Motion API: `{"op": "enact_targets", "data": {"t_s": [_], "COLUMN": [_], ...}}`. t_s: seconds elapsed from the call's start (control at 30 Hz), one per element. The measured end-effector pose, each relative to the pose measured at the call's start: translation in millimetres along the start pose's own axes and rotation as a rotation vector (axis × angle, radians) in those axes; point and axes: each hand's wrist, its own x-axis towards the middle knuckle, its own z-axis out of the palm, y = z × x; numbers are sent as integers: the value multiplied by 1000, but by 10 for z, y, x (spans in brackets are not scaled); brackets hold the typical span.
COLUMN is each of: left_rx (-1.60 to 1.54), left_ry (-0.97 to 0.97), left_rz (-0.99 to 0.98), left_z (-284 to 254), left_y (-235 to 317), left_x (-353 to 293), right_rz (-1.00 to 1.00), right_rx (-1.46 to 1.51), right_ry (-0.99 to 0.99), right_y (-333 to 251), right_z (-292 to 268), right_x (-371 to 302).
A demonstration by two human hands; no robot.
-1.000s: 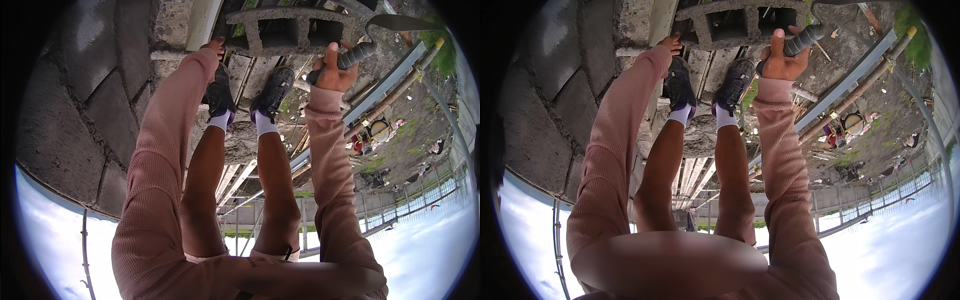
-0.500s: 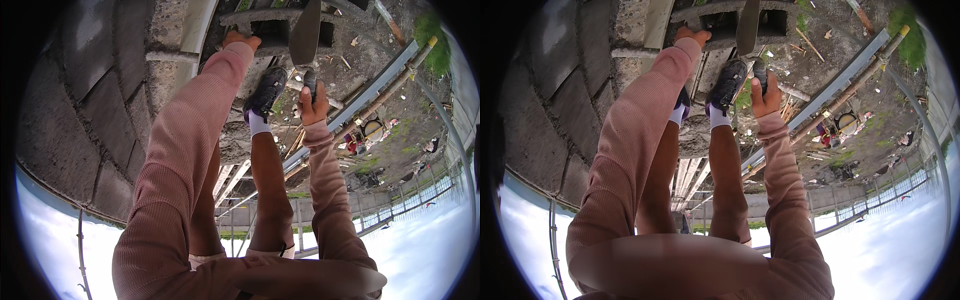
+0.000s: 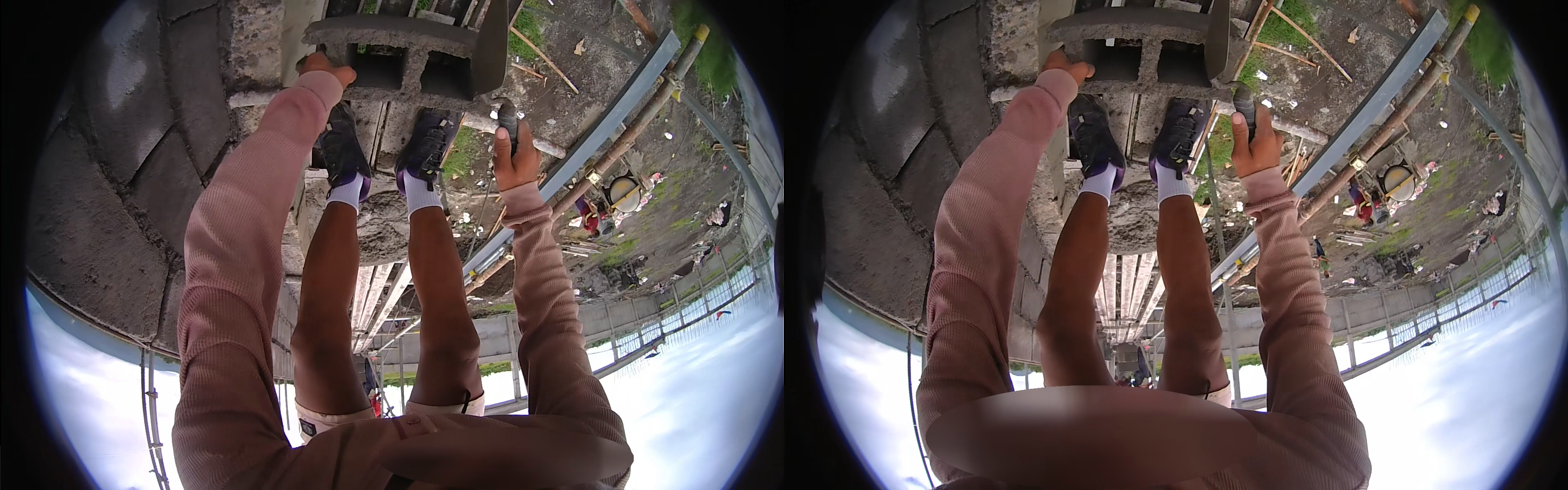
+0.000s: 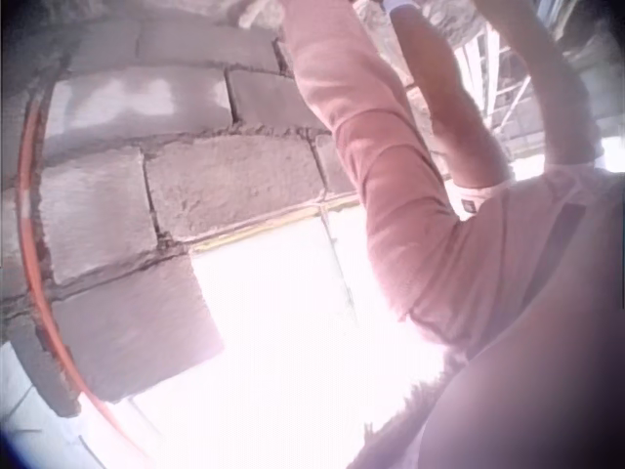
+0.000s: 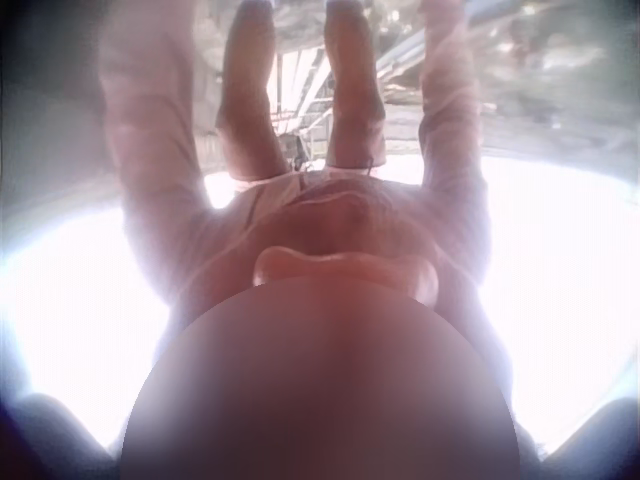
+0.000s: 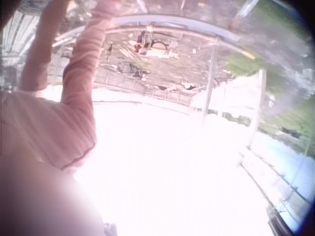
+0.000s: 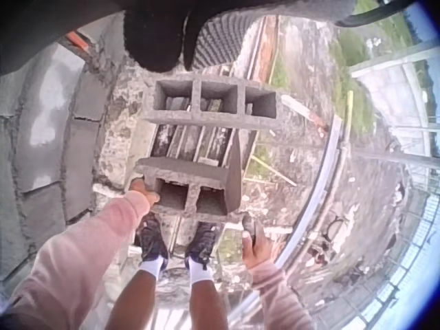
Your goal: The person places hollow concrete blocks on a wall under construction, applies mortar with a trowel, and taps the blocks into position. The person repeatedly scoops mortar from a bucket and spreads it between blocks while working on scaffolding.
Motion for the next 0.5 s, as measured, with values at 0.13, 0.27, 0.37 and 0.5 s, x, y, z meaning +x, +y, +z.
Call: {"op": "enact_targets", "data": {"t_s": [0.13,0.27,0.37,0.5], "left_rx": [-193,-251,-293,-268], "left_ry": [183,146,167,191], "left_rz": [31,-28,27,17], "left_z": [157,140,100,118], "left_y": [-23,41,71,75], "left_x": [46,54,24,14], "right_rz": [-67,-304,-4,-63], "right_rx": [179,359,-346,-16], "right_ry": [149,330,67,157], "right_y": [-141,-217,-187,-220], "right_z": [22,188,357,368], "right_x": [-107,-15,132,96]}}
